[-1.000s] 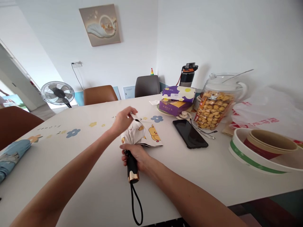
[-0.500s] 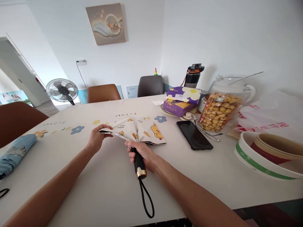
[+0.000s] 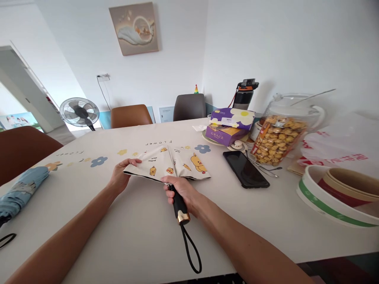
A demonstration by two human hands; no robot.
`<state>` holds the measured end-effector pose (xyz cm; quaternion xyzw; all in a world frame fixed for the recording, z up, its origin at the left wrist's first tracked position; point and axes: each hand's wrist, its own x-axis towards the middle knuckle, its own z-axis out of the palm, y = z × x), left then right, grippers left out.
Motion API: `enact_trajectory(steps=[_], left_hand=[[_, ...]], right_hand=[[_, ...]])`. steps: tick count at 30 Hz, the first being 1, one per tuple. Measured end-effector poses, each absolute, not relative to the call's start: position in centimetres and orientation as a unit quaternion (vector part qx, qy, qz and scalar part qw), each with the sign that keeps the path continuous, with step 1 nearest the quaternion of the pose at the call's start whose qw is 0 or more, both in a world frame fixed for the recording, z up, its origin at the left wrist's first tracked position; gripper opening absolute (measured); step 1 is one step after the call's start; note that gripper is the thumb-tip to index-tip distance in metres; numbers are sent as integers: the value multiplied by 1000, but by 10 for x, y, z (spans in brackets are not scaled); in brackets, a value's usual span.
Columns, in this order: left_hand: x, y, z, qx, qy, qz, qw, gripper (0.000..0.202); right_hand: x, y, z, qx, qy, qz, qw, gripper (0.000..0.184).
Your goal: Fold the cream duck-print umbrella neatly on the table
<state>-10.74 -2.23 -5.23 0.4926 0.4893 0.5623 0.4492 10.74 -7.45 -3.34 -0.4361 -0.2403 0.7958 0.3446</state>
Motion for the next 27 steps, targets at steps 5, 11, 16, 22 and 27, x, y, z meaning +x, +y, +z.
enact_trajectory(steps=[5, 11, 16, 22, 27], left_hand=[[-114, -17, -62, 498, 574, 513, 398, 1], [-111, -15, -59, 489, 634, 539, 262, 17], [-62, -35, -54, 637, 531, 529, 182, 22], [-12, -38, -51, 685, 522, 452, 233, 46], [-3, -27, -37, 586, 584, 478, 296, 55]], right_hand=[[105, -75, -35, -464, -266, 769, 350, 16], [102, -76, -37, -478, -296, 751, 348, 14], [98, -79, -33, -497, -307, 740, 334, 17], [96, -85, -27, -511, -330, 720, 333, 16], [97, -85, -30, -499, -378, 715, 313, 16]])
